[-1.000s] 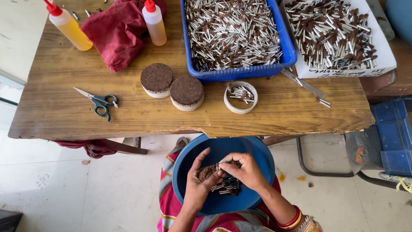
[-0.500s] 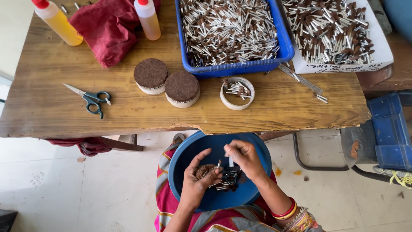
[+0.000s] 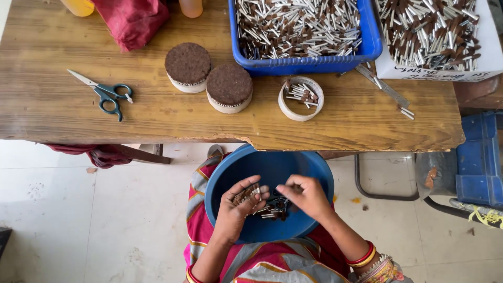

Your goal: The person sorts small metal pins and prepares them in a container or inserts them into bases.

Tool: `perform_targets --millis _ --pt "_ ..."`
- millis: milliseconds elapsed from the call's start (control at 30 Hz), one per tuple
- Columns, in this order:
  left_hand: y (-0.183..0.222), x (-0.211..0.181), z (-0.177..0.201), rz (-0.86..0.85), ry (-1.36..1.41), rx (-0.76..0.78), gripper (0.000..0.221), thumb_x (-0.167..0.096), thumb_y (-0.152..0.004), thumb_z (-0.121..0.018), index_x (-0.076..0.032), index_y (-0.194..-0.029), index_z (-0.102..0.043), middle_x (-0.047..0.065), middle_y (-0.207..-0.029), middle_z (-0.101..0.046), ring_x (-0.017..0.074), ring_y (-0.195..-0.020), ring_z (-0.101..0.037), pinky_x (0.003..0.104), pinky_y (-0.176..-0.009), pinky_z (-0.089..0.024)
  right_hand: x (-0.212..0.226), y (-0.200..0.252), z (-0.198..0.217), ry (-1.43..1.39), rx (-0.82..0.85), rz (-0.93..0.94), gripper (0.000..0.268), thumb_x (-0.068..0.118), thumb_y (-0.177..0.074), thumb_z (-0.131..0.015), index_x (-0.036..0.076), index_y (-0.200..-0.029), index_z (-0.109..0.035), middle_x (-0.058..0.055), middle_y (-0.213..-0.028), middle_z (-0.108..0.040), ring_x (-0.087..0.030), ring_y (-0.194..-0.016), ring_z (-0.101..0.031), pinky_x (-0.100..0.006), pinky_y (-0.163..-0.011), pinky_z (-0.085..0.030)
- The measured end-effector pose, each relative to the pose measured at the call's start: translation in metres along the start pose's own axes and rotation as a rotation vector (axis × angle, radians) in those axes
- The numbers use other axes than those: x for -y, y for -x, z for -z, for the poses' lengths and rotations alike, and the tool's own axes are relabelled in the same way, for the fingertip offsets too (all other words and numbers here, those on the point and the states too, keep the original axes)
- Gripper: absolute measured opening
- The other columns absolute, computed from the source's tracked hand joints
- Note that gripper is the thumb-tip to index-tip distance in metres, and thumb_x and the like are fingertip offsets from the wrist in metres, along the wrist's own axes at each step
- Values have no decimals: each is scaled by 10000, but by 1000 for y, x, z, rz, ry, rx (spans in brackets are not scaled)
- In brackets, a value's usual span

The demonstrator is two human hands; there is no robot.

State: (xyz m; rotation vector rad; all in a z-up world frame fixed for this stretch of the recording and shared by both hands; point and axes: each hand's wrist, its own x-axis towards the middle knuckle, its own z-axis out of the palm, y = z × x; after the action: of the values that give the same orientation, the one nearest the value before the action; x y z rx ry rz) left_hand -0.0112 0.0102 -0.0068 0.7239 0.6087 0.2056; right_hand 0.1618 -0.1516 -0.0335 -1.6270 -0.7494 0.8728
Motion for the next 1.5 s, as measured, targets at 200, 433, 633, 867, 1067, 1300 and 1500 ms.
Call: perform_targets --millis 200,433,633,867,1067,1300,1500 --pt "1 0 3 36 14 -11 405 -34 -943 -649 -40 -1348 -626 137 -1089 -766 202 -960 -751 329 -799 -635 -33 6 -26 933 110 224 209 183 -796 -752 128 -988 -692 -90 -880 -686 -298 -708 -698 -415 -567 -532" --pt "3 -1 8 51 51 -35 397 -71 -940 -664 -55 -1336 -641 138 -1088 -755 209 -906 -743 329 -749 -625 -49 15 -16 1133 296 74 388 107 -773 -732 138 -1142 -616 -139 -1051 -671 -341 -802 -704 -469 -661 -564" --pt "4 -7 11 -3 9 5 367 -21 -923 -682 -6 -1288 -650 121 -1114 -775 192 -942 -767 313 -796 -649 57 19 18 967 195 -368 489 324 -773 -843 339 -1241 -699 10 -1015 -762 -194 -784 -742 -356 -716 -582" --pt "7 -23 5 -140 -249 120 615 48 -896 -698 -99 -1469 -529 113 -1076 -776 146 -905 -717 291 -792 -616 109 24 63 347 265 -394 607 186 -702 -851 236 -1286 -694 -31 -1079 -673 -191 -813 -663 -328 -688 -584" --pt "19 -39 -7 -147 -430 198 711 71 -880 -730 -100 -1521 -474 100 -1078 -793 85 -978 -686 234 -854 -576 134 10 48 624 370 -271 594 229 -689 -841 254 -1267 -709 48 -1139 -715 -154 -938 -676 -311 -742 -559" --pt "18 -40 -9 -156 -458 249 752 110 -867 -711 -95 -1541 -446 101 -1063 -786 84 -964 -683 235 -866 -566 136 3 44 624 418 -216 542 227 -707 -843 251 -1240 -743 21 -1018 -715 -161 -866 -656 -314 -751 -523" --pt "16 -35 -6 -161 -436 262 749 110 -879 -707 -85 -1553 -445 107 -1034 -779 85 -934 -680 231 -843 -569 119 3 51 521 419 -243 483 189 -711 -845 223 -1187 -774 19 -885 -702 -111 -814 -644 -279 -733 -518"
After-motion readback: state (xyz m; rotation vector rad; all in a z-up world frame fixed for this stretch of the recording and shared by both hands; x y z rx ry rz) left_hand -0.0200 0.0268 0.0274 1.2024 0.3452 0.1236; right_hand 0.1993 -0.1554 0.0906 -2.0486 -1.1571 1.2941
